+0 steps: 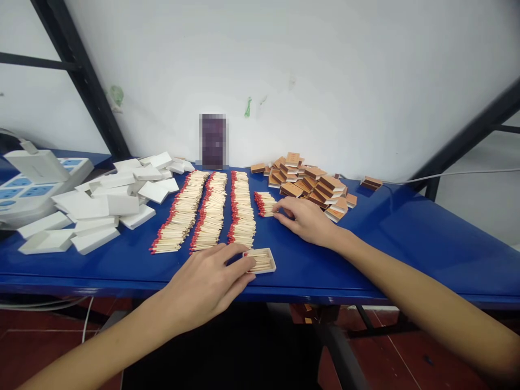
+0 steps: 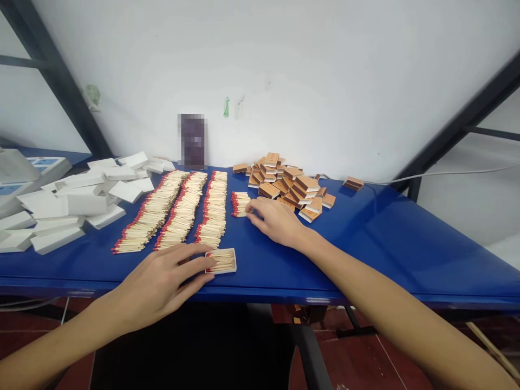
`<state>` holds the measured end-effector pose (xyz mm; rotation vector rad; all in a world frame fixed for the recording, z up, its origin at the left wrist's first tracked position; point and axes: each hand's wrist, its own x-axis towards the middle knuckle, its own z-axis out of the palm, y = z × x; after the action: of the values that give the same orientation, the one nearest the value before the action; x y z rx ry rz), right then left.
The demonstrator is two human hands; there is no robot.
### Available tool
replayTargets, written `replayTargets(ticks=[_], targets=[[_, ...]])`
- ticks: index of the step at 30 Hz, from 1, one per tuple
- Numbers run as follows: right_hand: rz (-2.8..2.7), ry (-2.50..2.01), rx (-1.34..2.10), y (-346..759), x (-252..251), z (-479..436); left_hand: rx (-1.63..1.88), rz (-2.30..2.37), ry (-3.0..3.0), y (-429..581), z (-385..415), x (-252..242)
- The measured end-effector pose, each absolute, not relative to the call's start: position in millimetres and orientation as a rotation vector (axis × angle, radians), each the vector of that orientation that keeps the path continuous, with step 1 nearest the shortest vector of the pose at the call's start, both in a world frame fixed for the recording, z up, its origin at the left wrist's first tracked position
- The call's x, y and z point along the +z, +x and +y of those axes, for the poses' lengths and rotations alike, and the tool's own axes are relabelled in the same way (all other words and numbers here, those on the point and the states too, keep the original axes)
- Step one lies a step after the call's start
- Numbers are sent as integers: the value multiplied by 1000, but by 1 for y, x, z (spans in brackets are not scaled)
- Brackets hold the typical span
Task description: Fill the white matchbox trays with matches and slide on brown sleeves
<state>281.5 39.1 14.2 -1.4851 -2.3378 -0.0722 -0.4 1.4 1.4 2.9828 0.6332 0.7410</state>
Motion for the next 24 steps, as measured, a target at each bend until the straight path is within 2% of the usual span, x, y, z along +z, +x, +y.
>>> replayTargets(ticks=[6, 13, 24], targets=[[-2342, -1494, -57, 281, 14, 41, 772, 626, 2971, 0, 1, -1], [-2350, -1507, 119, 283, 13, 40, 803, 638, 2962, 1, 2, -1], [-2375, -1448, 96, 283, 18, 33, 787, 676, 2944, 0, 0, -2]])
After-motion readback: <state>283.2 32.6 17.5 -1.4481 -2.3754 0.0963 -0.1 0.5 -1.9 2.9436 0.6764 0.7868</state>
